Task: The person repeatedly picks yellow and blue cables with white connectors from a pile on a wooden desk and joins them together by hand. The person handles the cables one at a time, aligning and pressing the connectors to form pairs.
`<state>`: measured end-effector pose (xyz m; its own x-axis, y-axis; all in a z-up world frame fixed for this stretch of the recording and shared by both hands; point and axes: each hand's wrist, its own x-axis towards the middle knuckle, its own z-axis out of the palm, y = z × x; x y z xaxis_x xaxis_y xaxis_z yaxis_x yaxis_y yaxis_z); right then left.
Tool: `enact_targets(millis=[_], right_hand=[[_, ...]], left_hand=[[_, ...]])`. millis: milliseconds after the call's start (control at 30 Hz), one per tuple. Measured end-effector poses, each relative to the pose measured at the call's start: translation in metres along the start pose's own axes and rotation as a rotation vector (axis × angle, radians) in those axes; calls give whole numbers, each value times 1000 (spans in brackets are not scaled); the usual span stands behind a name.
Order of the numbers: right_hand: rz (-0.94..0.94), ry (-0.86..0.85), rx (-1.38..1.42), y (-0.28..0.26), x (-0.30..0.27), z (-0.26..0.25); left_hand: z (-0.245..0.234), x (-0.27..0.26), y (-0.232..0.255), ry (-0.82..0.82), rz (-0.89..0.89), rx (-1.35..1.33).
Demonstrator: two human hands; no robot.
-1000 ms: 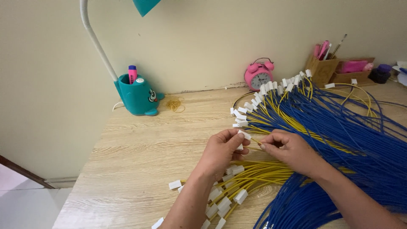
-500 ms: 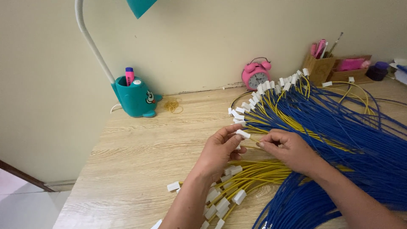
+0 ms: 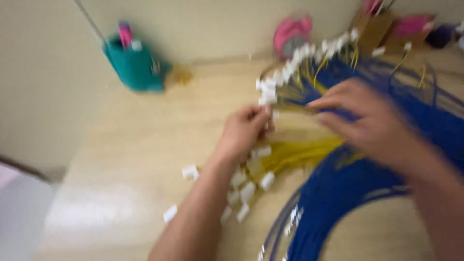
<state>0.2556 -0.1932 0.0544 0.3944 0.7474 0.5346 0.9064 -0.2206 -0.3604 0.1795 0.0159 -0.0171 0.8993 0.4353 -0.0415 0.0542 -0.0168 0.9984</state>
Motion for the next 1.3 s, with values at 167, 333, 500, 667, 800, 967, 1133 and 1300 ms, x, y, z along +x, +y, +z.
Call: enact_targets(millis=[167, 333, 500, 667, 800, 967, 1133, 1300], right_hand=[[-234, -275, 86, -59, -51, -6], [-347, -383, 114, -67, -72, 42], [-477, -405, -22, -64, -67, 75], [-596, -509, -81, -64, -63, 85], [-628, -469, 18, -74, -53, 82], [-230, -340, 119, -38, -44, 45], [365, 25, 44, -1, -11, 22], [597, -51, 43, 36, 10, 35]], left_hand=[[3, -1, -8, -33, -43, -233], [0, -1, -1, -47, -17, -204], [-3, -9, 5, -104, -42, -174], [-2, -5, 1, -106, -45, -190], [-3, -11, 9, -100, -39, -160], [0, -7, 1, -135, 71, -173], [8, 6, -9, -40, -80, -254], [5, 2, -1, -35, -138, -274]])
